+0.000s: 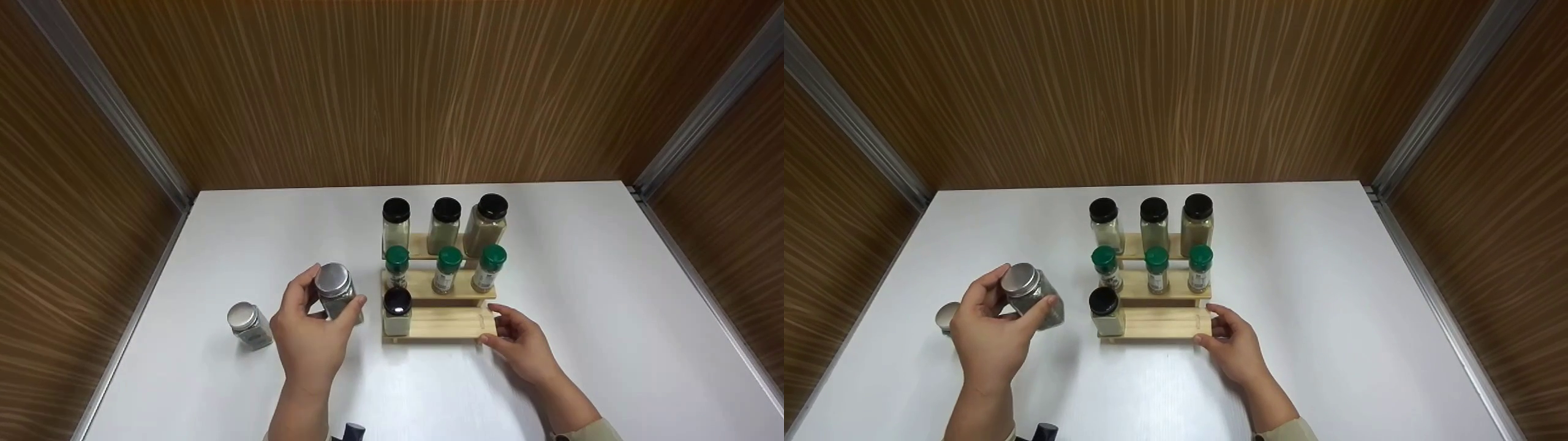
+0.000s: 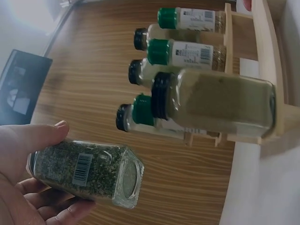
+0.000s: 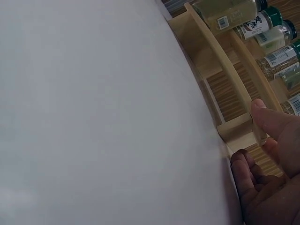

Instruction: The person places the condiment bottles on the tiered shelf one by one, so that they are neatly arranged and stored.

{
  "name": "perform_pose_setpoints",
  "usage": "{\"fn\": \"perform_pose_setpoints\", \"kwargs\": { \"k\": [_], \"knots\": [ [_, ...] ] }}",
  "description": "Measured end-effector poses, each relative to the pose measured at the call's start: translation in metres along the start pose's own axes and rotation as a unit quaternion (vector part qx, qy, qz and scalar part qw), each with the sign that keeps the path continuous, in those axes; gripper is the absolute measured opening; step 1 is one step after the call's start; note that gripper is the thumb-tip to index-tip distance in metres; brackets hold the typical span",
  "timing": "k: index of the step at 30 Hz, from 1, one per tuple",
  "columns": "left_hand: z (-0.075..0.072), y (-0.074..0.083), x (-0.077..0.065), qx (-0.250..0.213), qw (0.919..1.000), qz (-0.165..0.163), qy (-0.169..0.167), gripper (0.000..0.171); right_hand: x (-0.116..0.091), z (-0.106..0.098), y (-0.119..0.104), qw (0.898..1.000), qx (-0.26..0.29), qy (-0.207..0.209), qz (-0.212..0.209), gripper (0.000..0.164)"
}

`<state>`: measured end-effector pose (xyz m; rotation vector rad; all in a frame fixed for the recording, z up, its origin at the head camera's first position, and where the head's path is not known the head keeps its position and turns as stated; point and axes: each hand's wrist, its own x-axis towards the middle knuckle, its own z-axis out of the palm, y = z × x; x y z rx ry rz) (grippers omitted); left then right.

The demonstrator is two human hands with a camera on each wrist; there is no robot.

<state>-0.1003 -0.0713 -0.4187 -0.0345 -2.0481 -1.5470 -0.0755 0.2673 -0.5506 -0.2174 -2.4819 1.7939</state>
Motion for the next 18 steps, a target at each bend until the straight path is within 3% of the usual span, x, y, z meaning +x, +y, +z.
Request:
{"fn": "perform_pose_setpoints", "kwargs": {
  "k": [8,18],
  "knots": [
    [0.004,0.015,-0.001,-0.022,0.9987,0.041,-0.018,0.070,0.000,0.001,0.002,1.000,-0.009,0.000,0.008,0.063],
    [0.014,0.030,-0.009,-0.040,0.9957,0.054,-0.064,0.069,0.000,0.001,0.001,1.000,0.002,0.003,0.003,0.061]
  ]
}}
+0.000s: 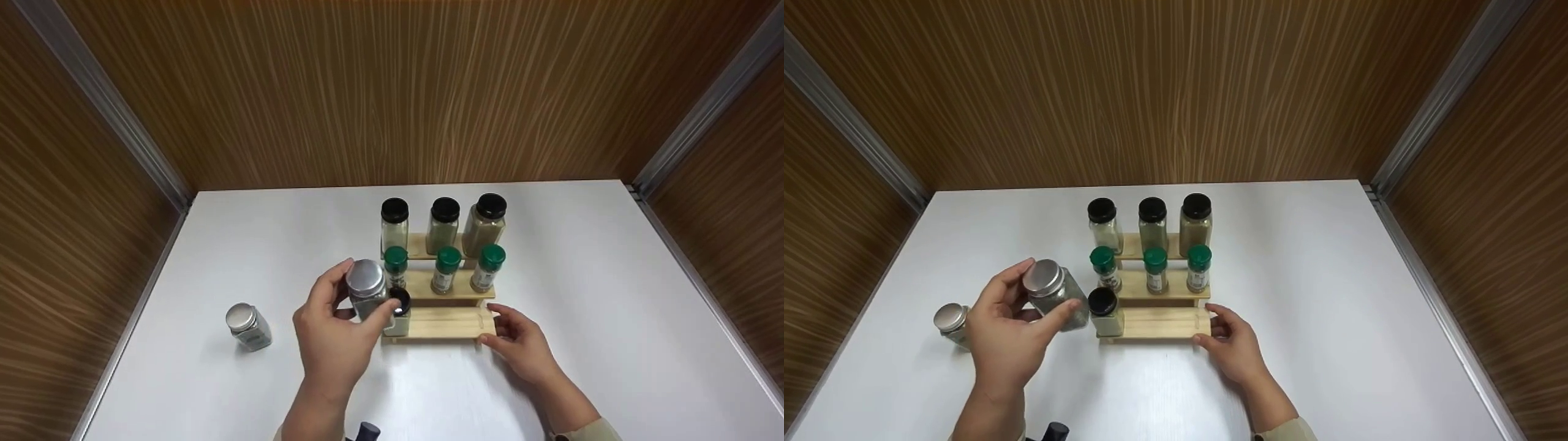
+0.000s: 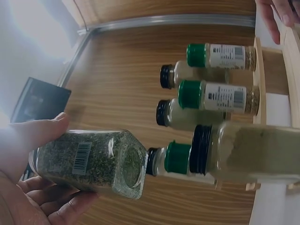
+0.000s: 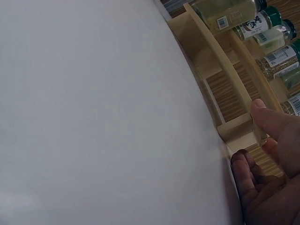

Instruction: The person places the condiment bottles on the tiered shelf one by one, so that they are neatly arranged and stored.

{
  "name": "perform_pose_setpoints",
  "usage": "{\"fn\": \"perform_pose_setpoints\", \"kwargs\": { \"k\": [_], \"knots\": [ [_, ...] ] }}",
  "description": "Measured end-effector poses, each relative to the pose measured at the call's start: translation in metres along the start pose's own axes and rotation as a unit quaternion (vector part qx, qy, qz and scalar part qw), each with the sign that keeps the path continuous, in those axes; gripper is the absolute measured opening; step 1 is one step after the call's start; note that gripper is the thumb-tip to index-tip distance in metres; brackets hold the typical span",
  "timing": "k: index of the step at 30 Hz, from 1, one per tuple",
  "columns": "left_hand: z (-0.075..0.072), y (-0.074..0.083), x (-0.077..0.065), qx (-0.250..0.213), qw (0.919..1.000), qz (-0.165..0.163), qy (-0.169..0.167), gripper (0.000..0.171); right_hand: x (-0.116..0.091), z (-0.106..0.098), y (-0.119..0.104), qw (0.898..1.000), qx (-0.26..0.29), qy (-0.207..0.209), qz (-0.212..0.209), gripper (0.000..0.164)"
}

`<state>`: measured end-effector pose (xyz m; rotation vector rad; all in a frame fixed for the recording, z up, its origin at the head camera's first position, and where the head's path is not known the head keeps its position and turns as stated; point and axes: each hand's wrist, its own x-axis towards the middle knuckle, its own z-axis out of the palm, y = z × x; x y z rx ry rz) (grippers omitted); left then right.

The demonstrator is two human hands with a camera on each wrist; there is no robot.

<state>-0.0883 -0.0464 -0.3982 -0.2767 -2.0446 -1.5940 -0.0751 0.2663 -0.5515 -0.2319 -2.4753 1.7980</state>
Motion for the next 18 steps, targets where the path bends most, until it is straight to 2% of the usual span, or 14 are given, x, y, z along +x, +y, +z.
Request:
{"fn": "perform_pose_setpoints", "kwargs": {
  "k": [8,15,18],
  "knots": [
    [0.021,0.007,-0.011,-0.002,0.9981,-0.015,-0.060,0.069,0.000,0.000,0.001,1.000,0.001,-0.003,0.005,0.062],
    [0.040,0.003,-0.024,-0.005,0.9973,-0.001,-0.073,0.069,0.000,0.000,0.001,1.000,-0.020,-0.005,0.006,0.063],
    [0.047,0.001,-0.029,0.001,0.9960,-0.002,-0.089,0.068,0.000,0.000,0.001,1.000,-0.026,-0.002,0.008,0.062]
  ]
}}
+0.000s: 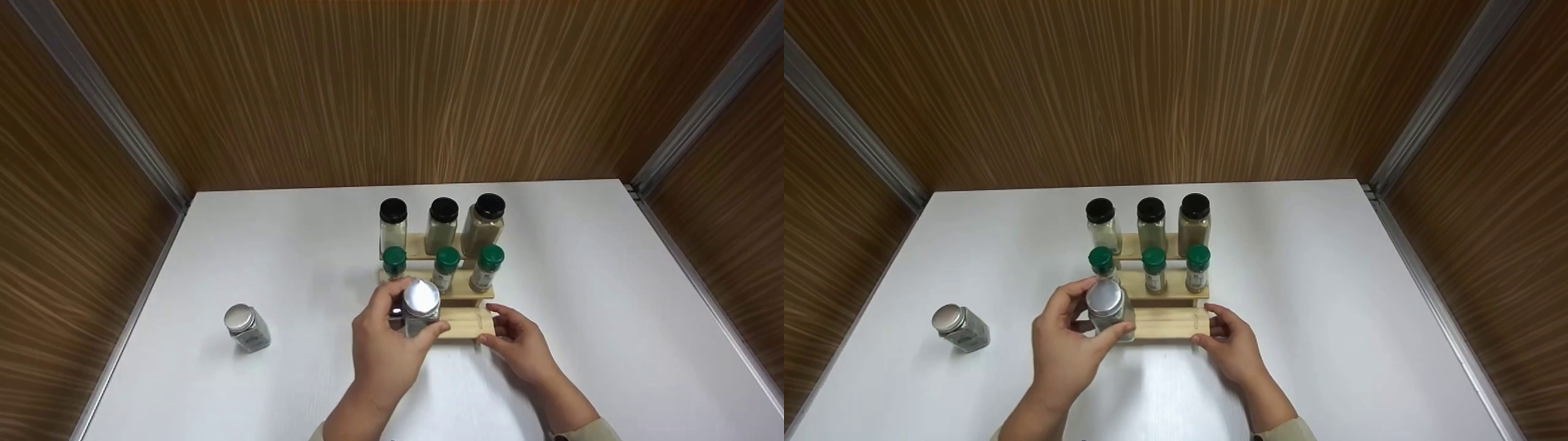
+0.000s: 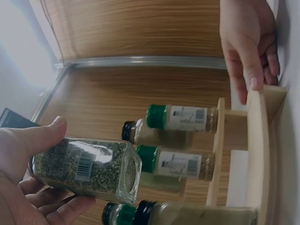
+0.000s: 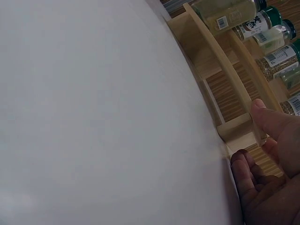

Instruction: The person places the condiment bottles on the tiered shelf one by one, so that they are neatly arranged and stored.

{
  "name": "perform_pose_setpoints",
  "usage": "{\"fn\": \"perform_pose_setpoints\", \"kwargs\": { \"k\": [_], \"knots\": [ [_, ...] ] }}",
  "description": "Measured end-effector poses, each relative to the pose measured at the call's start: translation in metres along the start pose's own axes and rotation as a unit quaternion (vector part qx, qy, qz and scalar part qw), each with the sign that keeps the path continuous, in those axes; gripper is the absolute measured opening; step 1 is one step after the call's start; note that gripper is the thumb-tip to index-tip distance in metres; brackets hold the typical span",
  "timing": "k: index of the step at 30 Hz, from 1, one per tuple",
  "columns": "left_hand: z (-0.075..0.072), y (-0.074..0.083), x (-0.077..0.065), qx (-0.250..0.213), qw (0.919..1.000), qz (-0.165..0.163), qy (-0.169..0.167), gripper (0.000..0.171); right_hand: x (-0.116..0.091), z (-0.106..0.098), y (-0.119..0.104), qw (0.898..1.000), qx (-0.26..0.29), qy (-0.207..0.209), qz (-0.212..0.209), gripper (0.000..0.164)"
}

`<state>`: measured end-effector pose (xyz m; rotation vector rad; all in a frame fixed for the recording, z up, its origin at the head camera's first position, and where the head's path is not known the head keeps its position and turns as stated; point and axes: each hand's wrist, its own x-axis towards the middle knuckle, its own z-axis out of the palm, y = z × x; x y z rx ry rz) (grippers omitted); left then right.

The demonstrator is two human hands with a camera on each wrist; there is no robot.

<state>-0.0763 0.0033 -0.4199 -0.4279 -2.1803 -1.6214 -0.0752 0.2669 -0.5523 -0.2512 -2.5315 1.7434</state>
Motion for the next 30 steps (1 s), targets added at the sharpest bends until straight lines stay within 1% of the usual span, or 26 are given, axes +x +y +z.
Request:
{"fn": "perform_pose_setpoints", "kwargs": {
  "k": [5,8,11,17,22,26,27,30],
  "knots": [
    [0.016,-0.002,-0.005,0.001,0.9990,-0.028,-0.035,0.067,0.000,-0.002,-0.002,1.000,-0.003,0.005,0.007,0.062],
    [0.025,-0.004,-0.008,0.000,0.9978,-0.046,-0.048,0.068,0.000,-0.003,-0.004,1.000,-0.003,0.006,0.008,0.061],
    [0.036,-0.007,-0.011,0.011,0.9968,-0.057,-0.056,0.069,0.000,-0.004,-0.004,1.000,-0.002,0.006,0.009,0.061],
    [0.055,-0.019,-0.019,0.047,0.9962,-0.044,-0.058,0.070,0.001,-0.003,-0.003,1.000,0.006,0.006,0.003,0.061],
    [0.065,-0.029,-0.025,0.072,0.9949,-0.041,-0.059,0.070,0.000,-0.001,0.000,1.000,0.003,0.003,0.001,0.062],
    [0.072,-0.035,-0.027,0.089,0.9941,-0.029,-0.056,0.070,-0.001,-0.002,-0.001,1.000,0.006,0.002,-0.002,0.061],
    [0.074,-0.037,-0.027,0.091,0.9940,-0.028,-0.055,0.071,0.000,-0.002,-0.001,1.000,0.006,0.002,-0.004,0.061],
    [0.080,-0.043,-0.028,0.095,0.9929,-0.041,-0.058,0.070,0.000,-0.001,-0.001,1.000,0.007,-0.002,-0.008,0.061]
  ]
}}
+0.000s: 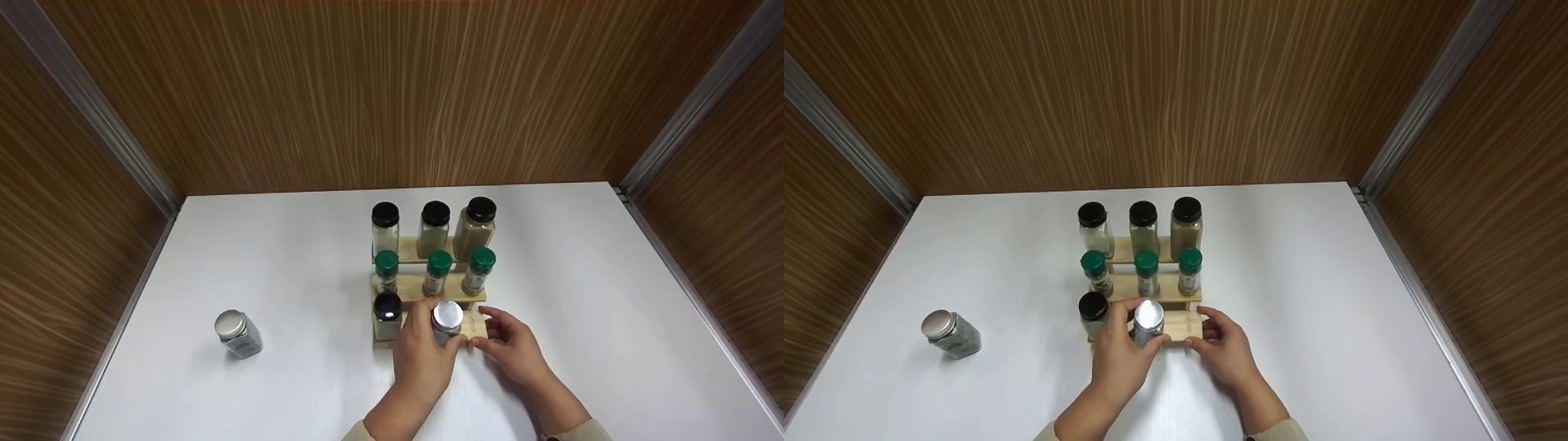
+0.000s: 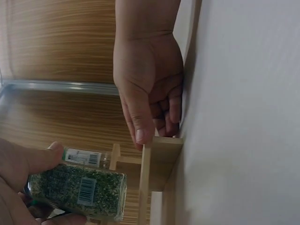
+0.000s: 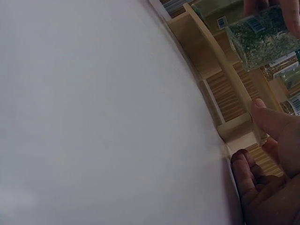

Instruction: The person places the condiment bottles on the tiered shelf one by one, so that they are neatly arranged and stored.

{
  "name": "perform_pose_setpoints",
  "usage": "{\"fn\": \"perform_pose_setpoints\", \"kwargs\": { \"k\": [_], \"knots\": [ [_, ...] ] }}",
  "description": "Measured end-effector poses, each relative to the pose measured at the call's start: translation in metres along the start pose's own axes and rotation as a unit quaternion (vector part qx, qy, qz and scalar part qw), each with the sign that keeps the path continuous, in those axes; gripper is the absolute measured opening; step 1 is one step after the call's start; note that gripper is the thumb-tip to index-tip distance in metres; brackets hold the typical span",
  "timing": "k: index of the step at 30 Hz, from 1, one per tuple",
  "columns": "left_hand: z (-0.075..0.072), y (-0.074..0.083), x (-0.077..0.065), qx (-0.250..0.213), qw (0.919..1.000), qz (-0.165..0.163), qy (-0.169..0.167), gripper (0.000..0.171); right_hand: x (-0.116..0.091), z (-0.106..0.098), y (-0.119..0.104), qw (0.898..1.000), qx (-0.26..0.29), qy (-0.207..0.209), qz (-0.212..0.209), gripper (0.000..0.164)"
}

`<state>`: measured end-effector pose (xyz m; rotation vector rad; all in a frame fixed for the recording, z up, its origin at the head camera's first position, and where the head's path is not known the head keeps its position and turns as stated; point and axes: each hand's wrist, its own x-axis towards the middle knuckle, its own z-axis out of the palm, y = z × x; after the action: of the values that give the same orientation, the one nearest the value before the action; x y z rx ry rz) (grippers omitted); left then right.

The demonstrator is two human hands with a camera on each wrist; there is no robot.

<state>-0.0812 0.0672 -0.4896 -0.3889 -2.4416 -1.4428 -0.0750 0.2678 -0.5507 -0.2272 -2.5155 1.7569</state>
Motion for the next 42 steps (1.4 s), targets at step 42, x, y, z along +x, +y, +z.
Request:
{"fn": "perform_pose_setpoints", "kwargs": {
  "k": [42],
  "knots": [
    [-0.027,0.037,-0.002,-0.035,0.9819,0.143,0.120,0.086,0.001,0.000,0.000,1.000,-0.004,0.022,0.000,0.056]
  ]
}}
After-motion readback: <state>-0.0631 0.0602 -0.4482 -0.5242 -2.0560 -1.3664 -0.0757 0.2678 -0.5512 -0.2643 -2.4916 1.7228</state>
